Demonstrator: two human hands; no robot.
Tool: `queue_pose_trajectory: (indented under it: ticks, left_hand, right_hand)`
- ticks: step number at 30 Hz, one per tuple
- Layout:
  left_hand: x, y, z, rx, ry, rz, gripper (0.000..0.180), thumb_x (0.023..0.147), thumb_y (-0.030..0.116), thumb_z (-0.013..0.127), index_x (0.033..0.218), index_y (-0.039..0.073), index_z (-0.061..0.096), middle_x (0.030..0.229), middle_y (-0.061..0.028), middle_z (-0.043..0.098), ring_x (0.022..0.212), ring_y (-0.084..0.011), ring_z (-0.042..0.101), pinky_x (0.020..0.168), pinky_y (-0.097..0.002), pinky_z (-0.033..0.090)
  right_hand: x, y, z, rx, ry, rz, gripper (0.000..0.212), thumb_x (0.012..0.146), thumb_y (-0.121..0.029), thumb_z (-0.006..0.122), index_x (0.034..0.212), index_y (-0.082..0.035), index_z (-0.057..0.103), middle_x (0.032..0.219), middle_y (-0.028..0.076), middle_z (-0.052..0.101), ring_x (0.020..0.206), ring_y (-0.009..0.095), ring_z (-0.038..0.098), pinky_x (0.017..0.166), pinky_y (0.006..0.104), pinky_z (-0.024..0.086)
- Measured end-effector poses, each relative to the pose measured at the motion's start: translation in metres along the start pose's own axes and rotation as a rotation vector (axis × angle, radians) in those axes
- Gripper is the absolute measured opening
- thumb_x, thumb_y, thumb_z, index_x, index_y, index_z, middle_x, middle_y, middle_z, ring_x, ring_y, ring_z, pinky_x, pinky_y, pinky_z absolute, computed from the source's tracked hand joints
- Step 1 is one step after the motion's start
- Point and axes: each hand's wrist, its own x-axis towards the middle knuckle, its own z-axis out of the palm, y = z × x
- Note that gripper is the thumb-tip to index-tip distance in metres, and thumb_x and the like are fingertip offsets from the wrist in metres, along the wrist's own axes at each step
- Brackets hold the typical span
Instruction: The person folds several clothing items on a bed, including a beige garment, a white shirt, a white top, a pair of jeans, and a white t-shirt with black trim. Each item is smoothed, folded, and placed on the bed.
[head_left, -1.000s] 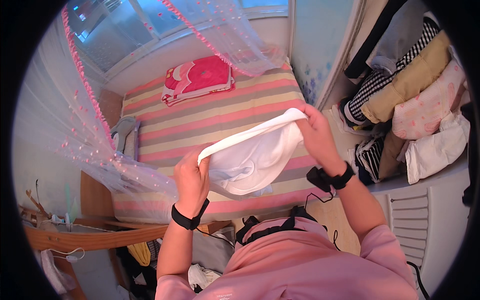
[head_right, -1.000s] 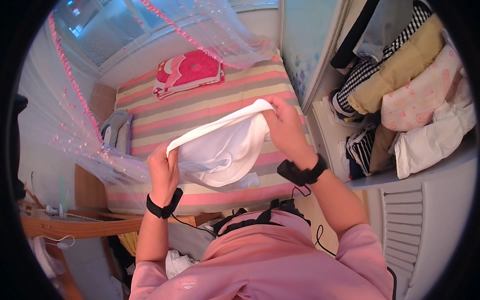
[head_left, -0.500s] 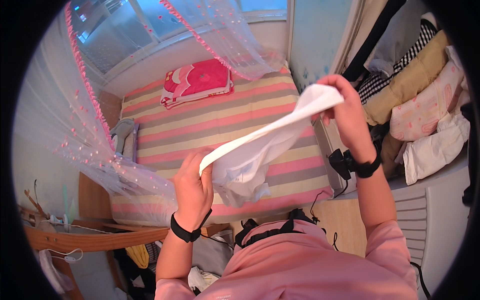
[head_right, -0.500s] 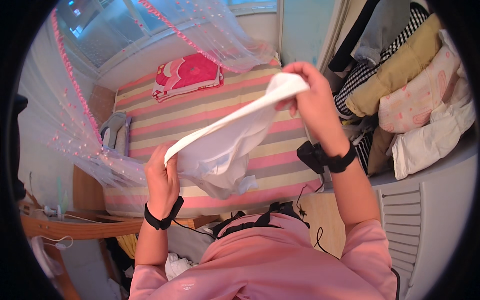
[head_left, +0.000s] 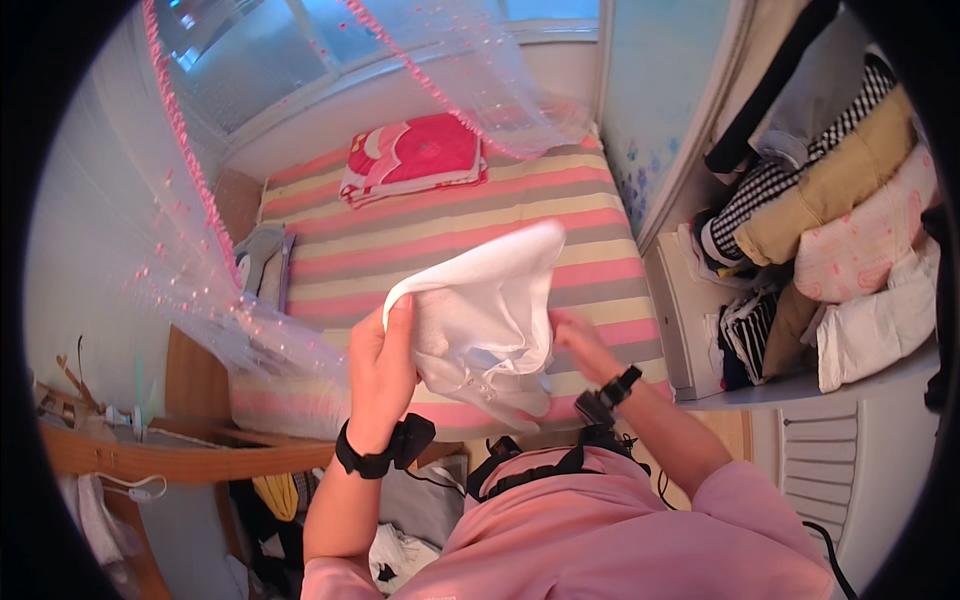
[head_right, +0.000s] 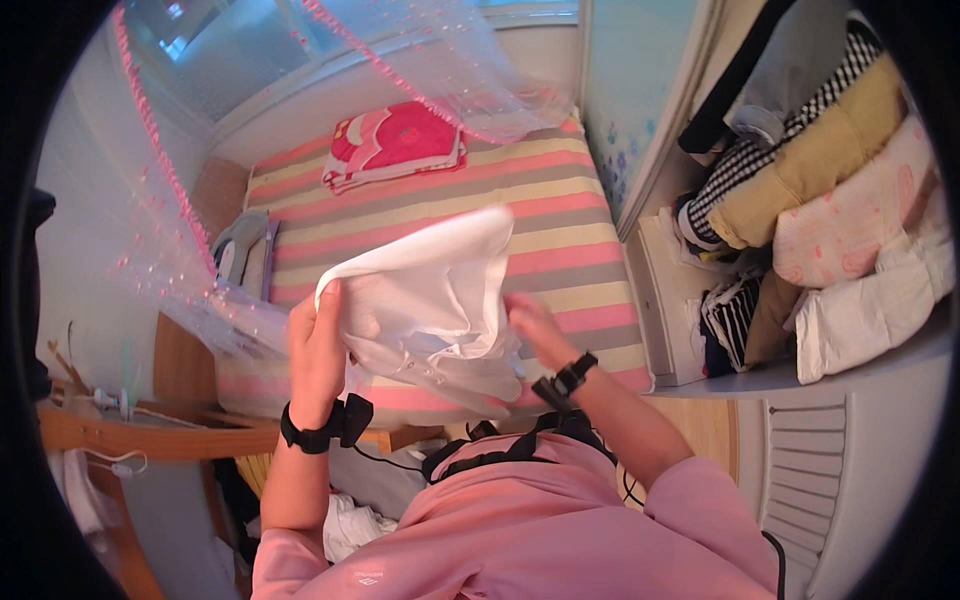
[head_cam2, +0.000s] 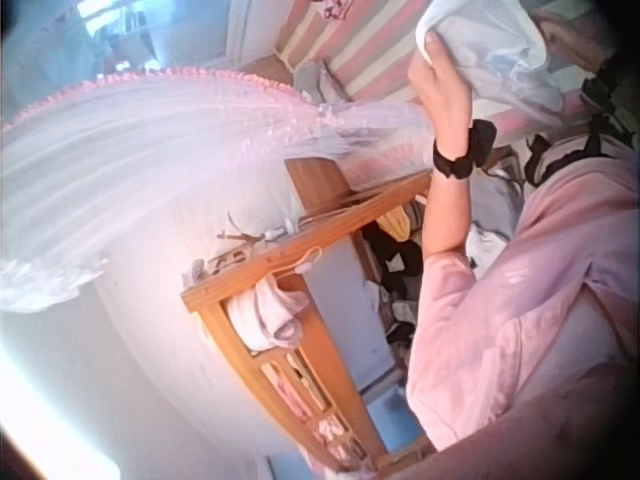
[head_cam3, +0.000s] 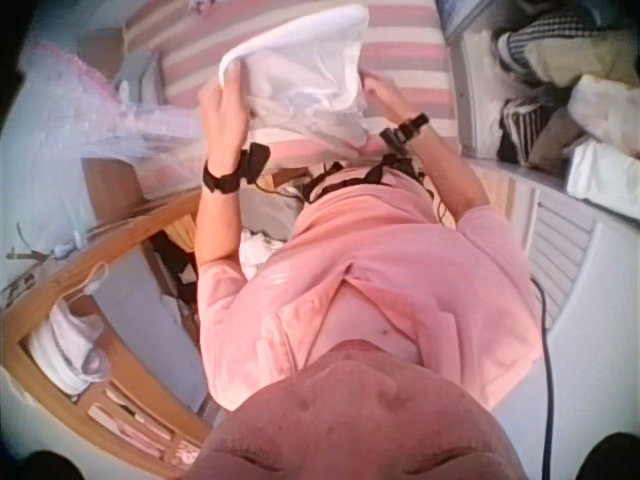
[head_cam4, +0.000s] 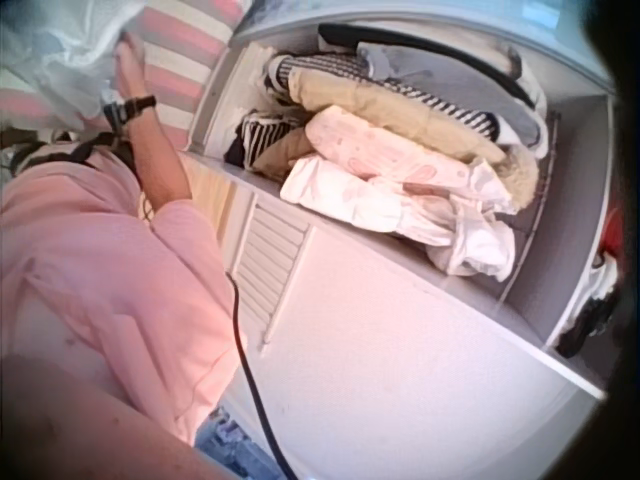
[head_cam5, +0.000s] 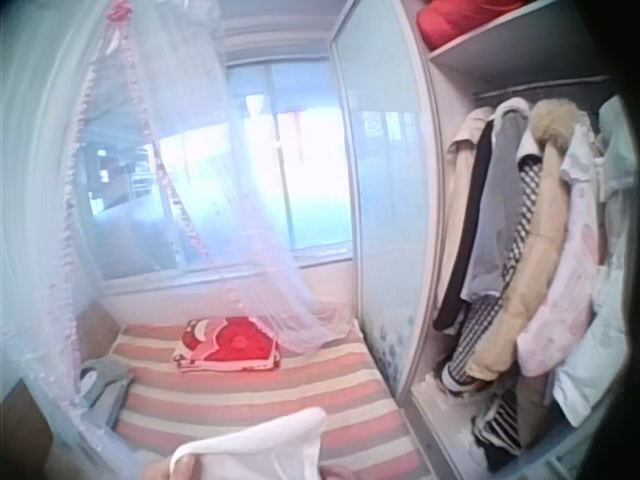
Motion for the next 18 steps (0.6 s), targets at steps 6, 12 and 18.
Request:
queue_pose_trajectory:
  ticks: [6,12,18]
  left_hand:
    - [0.002,-0.017,-0.011,-0.208,-0.059,-0.215,0.05,0.111,0.044,0.047,0.119,0.001,0.07,0.08,-0.0023,0.067,0.06,-0.0086,0.058,0.049,-0.0258,0.042]
    - [-0.015,-0.037,-0.091,-0.855,-0.17,0.071,0.076,0.104,0.058,0.05,0.159,0.007,0.033,0.155,-0.0097,0.049,0.139,-0.0242,0.05,0.11,-0.0448,0.043]
    - [-0.017,-0.19,-0.022,-0.239,-0.214,-0.358,0.038,0.103,0.026,0.067,0.134,0.004,0.062,0.12,-0.0014,0.064,0.107,-0.0118,0.059,0.099,-0.0288,0.047]
  right_hand:
    - [0.0,0.061,0.039,-0.061,-0.396,0.154,0.04,0.098,-0.02,0.066,0.133,-0.001,0.065,0.123,0.005,0.07,0.11,0.012,0.064,0.097,0.0319,0.05]
    - [-0.013,-0.035,0.053,-0.114,-0.159,-0.214,0.034,0.108,-0.022,0.055,0.133,0.001,0.063,0.116,0.002,0.07,0.107,0.007,0.061,0.092,0.0271,0.05]
    - [-0.029,-0.104,0.07,-0.149,-0.234,-0.432,0.038,0.111,-0.022,0.05,0.14,0.001,0.056,0.12,0.002,0.067,0.107,0.007,0.059,0.094,0.0273,0.049]
